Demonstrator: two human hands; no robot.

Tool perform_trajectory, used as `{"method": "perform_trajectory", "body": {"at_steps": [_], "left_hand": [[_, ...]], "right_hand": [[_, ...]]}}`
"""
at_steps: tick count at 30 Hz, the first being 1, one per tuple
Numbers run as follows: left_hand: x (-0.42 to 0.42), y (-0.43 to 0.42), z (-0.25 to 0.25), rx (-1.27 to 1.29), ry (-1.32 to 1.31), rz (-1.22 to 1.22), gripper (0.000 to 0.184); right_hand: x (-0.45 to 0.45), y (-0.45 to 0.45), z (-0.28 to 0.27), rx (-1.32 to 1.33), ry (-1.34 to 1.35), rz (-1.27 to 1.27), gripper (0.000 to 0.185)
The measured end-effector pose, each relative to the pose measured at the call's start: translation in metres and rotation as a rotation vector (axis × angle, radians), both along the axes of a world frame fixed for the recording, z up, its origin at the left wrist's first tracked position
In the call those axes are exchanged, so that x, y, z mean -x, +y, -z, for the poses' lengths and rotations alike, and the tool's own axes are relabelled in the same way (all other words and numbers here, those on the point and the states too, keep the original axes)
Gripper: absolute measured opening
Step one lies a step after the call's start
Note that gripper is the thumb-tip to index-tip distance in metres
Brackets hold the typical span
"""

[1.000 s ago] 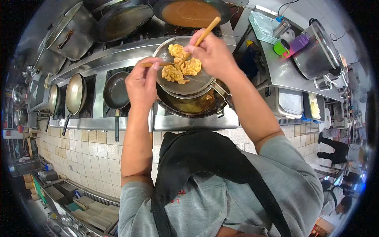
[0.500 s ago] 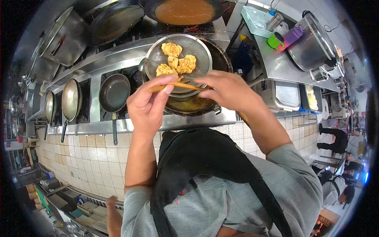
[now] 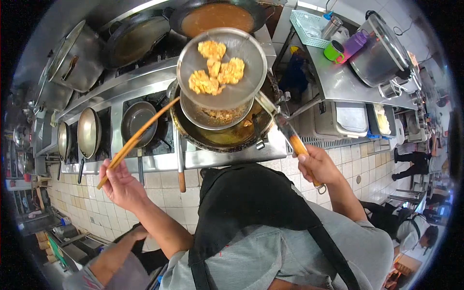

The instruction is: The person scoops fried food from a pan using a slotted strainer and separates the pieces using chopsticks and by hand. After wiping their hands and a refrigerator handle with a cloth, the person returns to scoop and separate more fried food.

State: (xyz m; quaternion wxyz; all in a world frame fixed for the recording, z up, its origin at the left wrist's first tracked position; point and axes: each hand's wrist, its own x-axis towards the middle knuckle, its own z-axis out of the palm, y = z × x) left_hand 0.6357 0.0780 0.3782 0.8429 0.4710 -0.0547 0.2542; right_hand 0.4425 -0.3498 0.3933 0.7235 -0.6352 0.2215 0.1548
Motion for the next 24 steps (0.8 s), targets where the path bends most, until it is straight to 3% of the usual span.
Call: {"method": "perform_trajectory", "body": {"at_steps": [2, 8, 12, 14, 16, 19, 22, 24], "left_hand": [[-0.004, -0.008, -0.004, 0.029, 0.089, -0.143, 0.023], [-0.019, -0.102, 0.014, -0.137, 0.140, -0.001, 0.014], [-0.029, -0.140, 0.066, -0.330, 0.107, 0.108, 0.017], [-0.030, -0.142, 0.088, -0.610, 0.029, 0.012, 0.023], [-0.013, -0.142, 0.071, -1.035, 0.010, -0.110, 0.028], [0.001, -0.140, 0.081, -1.167, 0.102, -0.092, 0.037], [0.016, -0.140, 0.092, -1.261, 0.038, -0.113, 0.063], [0.031, -0.142, 0.084, -1.222, 0.065, -0.105, 0.067]], "right_hand": [[-0.016, -0.005, -0.014, 0.039, -0.052, 0.006, 0.026], [-0.123, -0.020, -0.048, 0.208, -0.215, 0.073, 0.037], [-0.202, -0.038, -0.032, -0.046, -0.215, 0.093, 0.026], [-0.229, -0.040, -0.027, -0.143, -0.188, 0.090, 0.024], [-0.249, -0.041, -0.020, -0.281, -0.102, 0.132, 0.021], [-0.264, -0.040, -0.010, -0.273, -0.095, 0.131, 0.021], [-0.259, -0.037, -0.011, -0.137, -0.139, 0.164, 0.027], [-0.244, -0.044, -0.018, -0.107, -0.218, 0.085, 0.045]]}}
